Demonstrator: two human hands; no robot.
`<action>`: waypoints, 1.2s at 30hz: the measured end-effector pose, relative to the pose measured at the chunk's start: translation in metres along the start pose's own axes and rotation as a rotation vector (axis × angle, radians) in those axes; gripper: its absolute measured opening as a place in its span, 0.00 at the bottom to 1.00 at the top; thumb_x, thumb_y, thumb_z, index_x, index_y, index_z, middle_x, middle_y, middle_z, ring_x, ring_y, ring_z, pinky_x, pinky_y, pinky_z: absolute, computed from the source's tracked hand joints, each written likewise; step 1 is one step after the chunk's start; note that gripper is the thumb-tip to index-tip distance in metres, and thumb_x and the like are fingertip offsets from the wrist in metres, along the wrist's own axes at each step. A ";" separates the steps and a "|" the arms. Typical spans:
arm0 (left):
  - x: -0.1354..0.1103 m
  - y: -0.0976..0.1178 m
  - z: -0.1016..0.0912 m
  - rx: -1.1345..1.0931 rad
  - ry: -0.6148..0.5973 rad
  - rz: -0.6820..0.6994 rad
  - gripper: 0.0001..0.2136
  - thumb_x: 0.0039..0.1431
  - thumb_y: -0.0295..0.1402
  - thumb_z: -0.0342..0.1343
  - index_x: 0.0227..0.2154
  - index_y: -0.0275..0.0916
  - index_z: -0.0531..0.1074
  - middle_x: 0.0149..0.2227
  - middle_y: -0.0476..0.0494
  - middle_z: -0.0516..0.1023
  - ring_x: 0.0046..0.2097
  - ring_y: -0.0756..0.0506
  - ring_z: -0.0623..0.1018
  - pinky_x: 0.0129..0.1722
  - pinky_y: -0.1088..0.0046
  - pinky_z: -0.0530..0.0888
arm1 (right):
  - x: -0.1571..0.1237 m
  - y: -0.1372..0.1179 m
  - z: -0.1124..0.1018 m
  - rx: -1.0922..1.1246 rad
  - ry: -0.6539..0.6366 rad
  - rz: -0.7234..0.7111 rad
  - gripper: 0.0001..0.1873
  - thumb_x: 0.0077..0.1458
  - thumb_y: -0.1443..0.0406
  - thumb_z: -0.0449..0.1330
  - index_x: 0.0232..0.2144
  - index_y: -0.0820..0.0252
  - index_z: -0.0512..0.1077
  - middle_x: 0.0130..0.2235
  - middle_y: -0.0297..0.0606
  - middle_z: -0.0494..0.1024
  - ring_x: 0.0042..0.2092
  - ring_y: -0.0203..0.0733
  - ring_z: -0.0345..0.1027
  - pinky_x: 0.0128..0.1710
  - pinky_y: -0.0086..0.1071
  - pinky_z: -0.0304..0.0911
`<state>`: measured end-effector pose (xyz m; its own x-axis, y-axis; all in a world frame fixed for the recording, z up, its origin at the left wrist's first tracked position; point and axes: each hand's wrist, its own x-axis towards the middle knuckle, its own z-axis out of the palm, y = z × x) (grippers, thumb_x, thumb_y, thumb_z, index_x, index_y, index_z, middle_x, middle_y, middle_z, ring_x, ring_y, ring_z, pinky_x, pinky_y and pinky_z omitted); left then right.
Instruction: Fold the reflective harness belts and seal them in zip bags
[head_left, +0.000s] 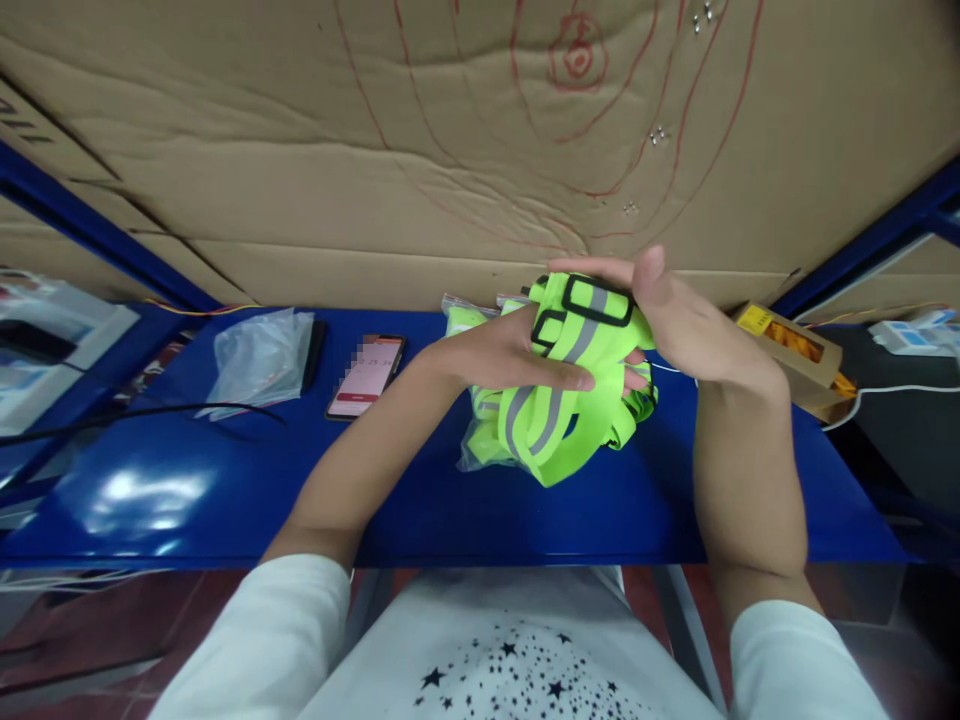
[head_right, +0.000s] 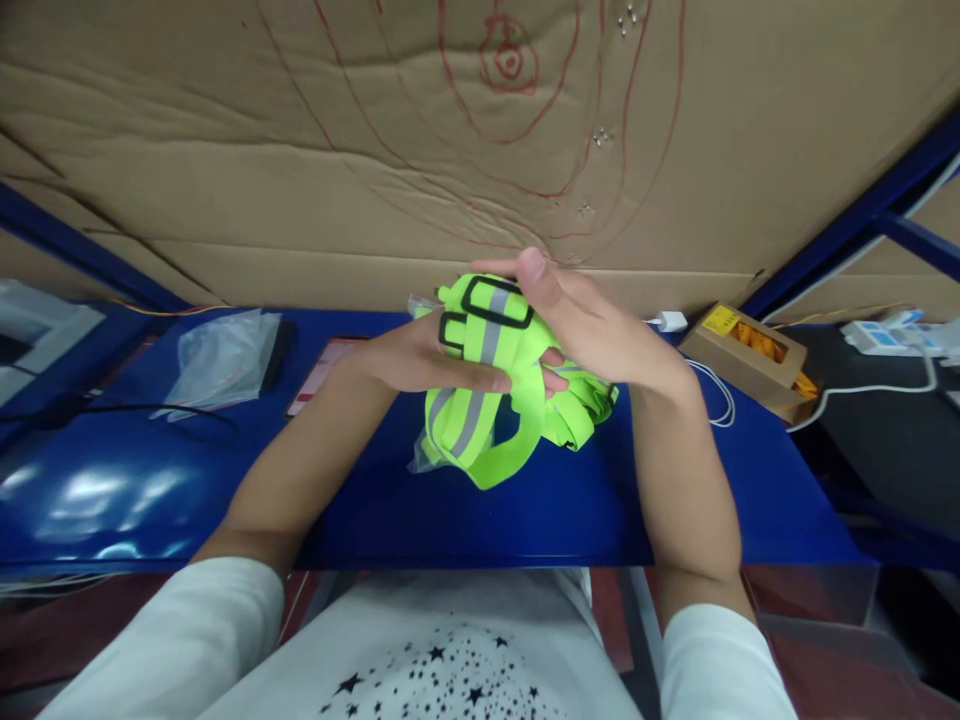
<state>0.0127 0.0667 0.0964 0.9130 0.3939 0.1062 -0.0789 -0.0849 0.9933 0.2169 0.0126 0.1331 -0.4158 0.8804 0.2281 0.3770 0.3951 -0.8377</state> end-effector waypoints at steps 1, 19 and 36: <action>0.000 -0.001 -0.001 0.019 0.032 0.017 0.15 0.56 0.37 0.70 0.46 0.39 0.81 0.43 0.42 0.85 0.51 0.38 0.84 0.52 0.61 0.80 | -0.001 0.001 -0.001 0.035 -0.063 0.005 0.33 0.70 0.43 0.49 0.68 0.48 0.67 0.40 0.37 0.82 0.22 0.35 0.66 0.19 0.30 0.63; 0.012 -0.007 -0.009 0.009 0.396 -0.060 0.17 0.46 0.33 0.75 0.41 0.37 0.82 0.42 0.43 0.85 0.44 0.42 0.83 0.46 0.67 0.78 | 0.018 0.020 -0.001 -0.250 0.502 -0.213 0.26 0.53 0.55 0.74 0.53 0.50 0.76 0.52 0.36 0.83 0.53 0.53 0.78 0.58 0.50 0.73; 0.020 -0.027 -0.013 0.352 0.279 0.113 0.25 0.56 0.49 0.69 0.50 0.38 0.77 0.48 0.41 0.81 0.50 0.38 0.80 0.50 0.62 0.77 | 0.010 0.018 -0.021 -0.291 0.508 -0.232 0.26 0.52 0.54 0.75 0.52 0.52 0.77 0.51 0.38 0.83 0.53 0.53 0.78 0.58 0.52 0.73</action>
<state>0.0278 0.0891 0.0725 0.7601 0.5915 0.2689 0.0134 -0.4279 0.9037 0.2365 0.0337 0.1307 -0.0957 0.7498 0.6547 0.5640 0.5828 -0.5850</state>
